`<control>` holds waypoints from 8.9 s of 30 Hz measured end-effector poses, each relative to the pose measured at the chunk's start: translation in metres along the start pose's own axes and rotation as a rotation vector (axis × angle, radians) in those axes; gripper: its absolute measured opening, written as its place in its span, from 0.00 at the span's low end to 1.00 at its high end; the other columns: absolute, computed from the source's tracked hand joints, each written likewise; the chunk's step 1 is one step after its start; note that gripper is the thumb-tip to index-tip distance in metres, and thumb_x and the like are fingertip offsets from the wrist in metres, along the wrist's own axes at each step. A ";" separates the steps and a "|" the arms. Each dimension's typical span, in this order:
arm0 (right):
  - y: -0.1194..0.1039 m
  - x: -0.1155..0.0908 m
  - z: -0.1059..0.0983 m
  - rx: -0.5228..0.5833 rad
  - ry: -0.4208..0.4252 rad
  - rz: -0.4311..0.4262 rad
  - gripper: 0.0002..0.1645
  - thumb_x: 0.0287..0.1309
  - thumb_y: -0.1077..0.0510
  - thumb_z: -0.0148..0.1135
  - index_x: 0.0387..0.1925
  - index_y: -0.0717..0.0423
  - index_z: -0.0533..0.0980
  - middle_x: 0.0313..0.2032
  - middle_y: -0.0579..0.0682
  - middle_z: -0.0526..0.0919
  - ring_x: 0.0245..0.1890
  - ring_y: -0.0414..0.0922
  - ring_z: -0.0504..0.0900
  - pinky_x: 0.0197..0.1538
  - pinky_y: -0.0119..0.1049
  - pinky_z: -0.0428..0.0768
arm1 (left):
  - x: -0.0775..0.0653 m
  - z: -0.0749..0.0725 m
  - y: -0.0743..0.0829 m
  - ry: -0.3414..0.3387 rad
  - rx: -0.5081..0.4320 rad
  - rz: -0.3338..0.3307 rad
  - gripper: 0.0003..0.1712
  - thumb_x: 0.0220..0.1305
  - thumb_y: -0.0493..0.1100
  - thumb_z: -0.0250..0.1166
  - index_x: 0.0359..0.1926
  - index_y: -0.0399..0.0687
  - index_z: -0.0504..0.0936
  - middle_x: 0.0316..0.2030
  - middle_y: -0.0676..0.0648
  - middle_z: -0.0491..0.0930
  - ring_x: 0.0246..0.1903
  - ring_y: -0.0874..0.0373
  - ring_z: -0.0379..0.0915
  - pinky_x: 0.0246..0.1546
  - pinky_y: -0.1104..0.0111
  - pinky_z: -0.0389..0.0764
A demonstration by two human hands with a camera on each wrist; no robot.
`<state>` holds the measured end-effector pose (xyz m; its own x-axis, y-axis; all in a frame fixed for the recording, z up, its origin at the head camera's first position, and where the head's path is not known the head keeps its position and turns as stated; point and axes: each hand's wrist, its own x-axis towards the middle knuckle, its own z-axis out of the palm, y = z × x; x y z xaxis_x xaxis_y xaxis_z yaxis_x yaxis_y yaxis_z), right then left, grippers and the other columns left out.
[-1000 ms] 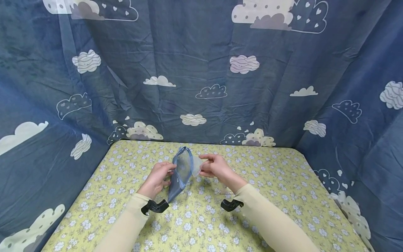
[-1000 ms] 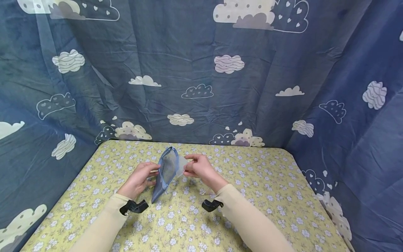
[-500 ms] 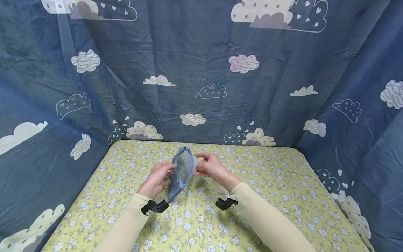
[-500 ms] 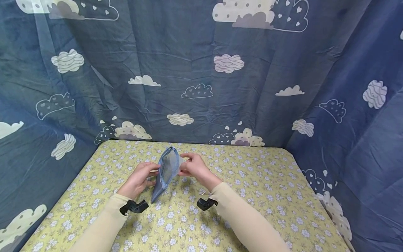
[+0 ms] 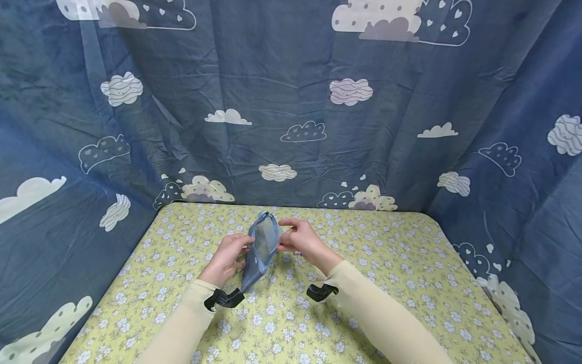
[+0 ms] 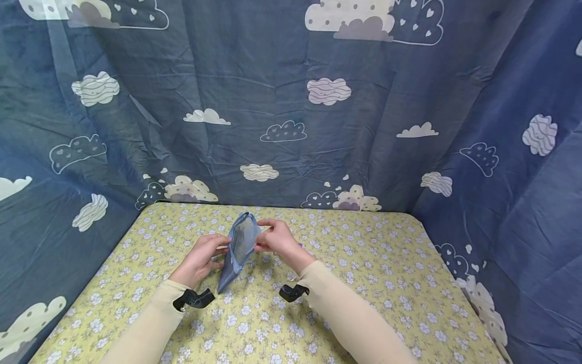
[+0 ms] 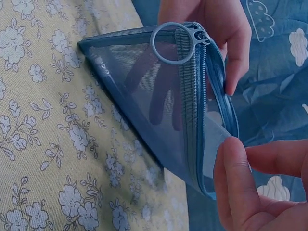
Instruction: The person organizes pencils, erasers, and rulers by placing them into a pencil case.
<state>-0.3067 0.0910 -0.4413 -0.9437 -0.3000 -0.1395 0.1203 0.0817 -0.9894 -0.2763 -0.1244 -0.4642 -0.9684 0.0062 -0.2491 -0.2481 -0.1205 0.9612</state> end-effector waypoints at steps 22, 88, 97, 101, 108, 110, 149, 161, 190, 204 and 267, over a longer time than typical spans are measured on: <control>0.002 -0.003 0.006 -0.025 -0.001 -0.048 0.34 0.58 0.77 0.57 0.67 0.65 0.69 0.32 0.63 0.81 0.39 0.59 0.86 0.43 0.45 0.85 | -0.001 0.002 0.001 -0.002 -0.012 0.004 0.08 0.67 0.40 0.63 0.30 0.42 0.77 0.42 0.43 0.73 0.47 0.43 0.68 0.48 0.38 0.70; 0.053 -0.071 -0.105 -0.816 -0.081 -0.206 0.37 0.55 0.55 0.77 0.64 0.61 0.74 0.46 0.57 0.81 0.41 0.50 0.81 0.42 0.43 0.79 | -0.006 -0.013 0.000 0.053 -0.076 -0.007 0.12 0.69 0.40 0.60 0.47 0.36 0.76 0.38 0.46 0.74 0.43 0.48 0.73 0.48 0.49 0.70; 0.063 -0.075 -0.112 -0.791 -0.050 -0.197 0.39 0.52 0.61 0.77 0.65 0.60 0.73 0.50 0.57 0.80 0.45 0.52 0.79 0.46 0.45 0.78 | -0.006 -0.014 -0.001 0.044 -0.091 -0.021 0.09 0.68 0.41 0.62 0.43 0.38 0.78 0.36 0.47 0.76 0.42 0.48 0.74 0.45 0.52 0.72; 0.068 -0.076 -0.115 -0.786 -0.016 -0.196 0.41 0.48 0.63 0.79 0.65 0.60 0.73 0.51 0.57 0.79 0.44 0.53 0.77 0.45 0.45 0.77 | -0.005 -0.014 -0.002 0.042 -0.100 -0.028 0.09 0.68 0.41 0.62 0.42 0.38 0.78 0.36 0.46 0.76 0.43 0.47 0.74 0.46 0.52 0.72; 0.074 -0.075 -0.118 -0.796 0.020 -0.197 0.43 0.46 0.63 0.80 0.66 0.60 0.73 0.48 0.57 0.79 0.39 0.51 0.75 0.38 0.42 0.75 | -0.004 -0.015 -0.005 0.038 -0.103 -0.020 0.07 0.67 0.40 0.62 0.41 0.39 0.79 0.36 0.46 0.76 0.44 0.45 0.73 0.47 0.51 0.71; 0.076 -0.074 -0.118 -0.800 0.024 -0.193 0.43 0.46 0.63 0.80 0.65 0.60 0.73 0.45 0.56 0.78 0.36 0.49 0.73 0.36 0.40 0.74 | -0.004 -0.015 -0.006 0.034 -0.108 -0.021 0.07 0.67 0.40 0.63 0.40 0.40 0.79 0.36 0.46 0.76 0.45 0.45 0.72 0.47 0.51 0.70; 0.081 -0.073 -0.119 -0.769 0.078 -0.143 0.29 0.45 0.67 0.80 0.51 0.59 0.79 0.34 0.52 0.76 0.32 0.47 0.70 0.33 0.40 0.70 | -0.008 -0.011 -0.006 0.026 -0.099 -0.006 0.13 0.69 0.41 0.62 0.48 0.36 0.77 0.42 0.44 0.76 0.46 0.46 0.72 0.51 0.47 0.70; 0.080 -0.073 -0.127 -0.700 0.049 -0.146 0.27 0.49 0.72 0.75 0.52 0.60 0.79 0.33 0.52 0.78 0.31 0.48 0.74 0.31 0.39 0.77 | -0.008 -0.011 -0.008 0.021 -0.095 0.002 0.10 0.70 0.41 0.61 0.45 0.39 0.78 0.42 0.43 0.74 0.46 0.45 0.71 0.50 0.47 0.69; 0.073 -0.080 -0.138 -0.487 -0.018 -0.068 0.23 0.65 0.70 0.61 0.61 0.61 0.74 0.35 0.62 0.80 0.29 0.55 0.83 0.33 0.47 0.84 | -0.006 -0.011 -0.009 0.033 -0.090 -0.016 0.12 0.69 0.41 0.61 0.47 0.38 0.78 0.41 0.43 0.75 0.46 0.45 0.71 0.49 0.48 0.70; 0.073 -0.081 -0.137 -0.353 0.020 -0.036 0.21 0.66 0.69 0.61 0.59 0.65 0.73 0.37 0.65 0.78 0.32 0.57 0.84 0.35 0.49 0.85 | -0.010 -0.010 -0.008 0.028 -0.084 -0.016 0.16 0.70 0.43 0.62 0.52 0.36 0.77 0.43 0.44 0.75 0.46 0.47 0.71 0.49 0.48 0.70; 0.027 -0.066 -0.087 -0.082 0.219 -0.062 0.14 0.63 0.68 0.63 0.49 0.70 0.79 0.37 0.63 0.84 0.32 0.50 0.87 0.39 0.41 0.85 | -0.007 -0.008 -0.009 0.043 -0.097 -0.013 0.11 0.68 0.40 0.62 0.46 0.37 0.78 0.40 0.45 0.75 0.44 0.47 0.72 0.48 0.51 0.71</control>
<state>-0.2678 0.1958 -0.4549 -0.9939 -0.0941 -0.0572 0.0428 0.1488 -0.9879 -0.2674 -0.1318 -0.4723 -0.9628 -0.0338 -0.2680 -0.2548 -0.2165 0.9424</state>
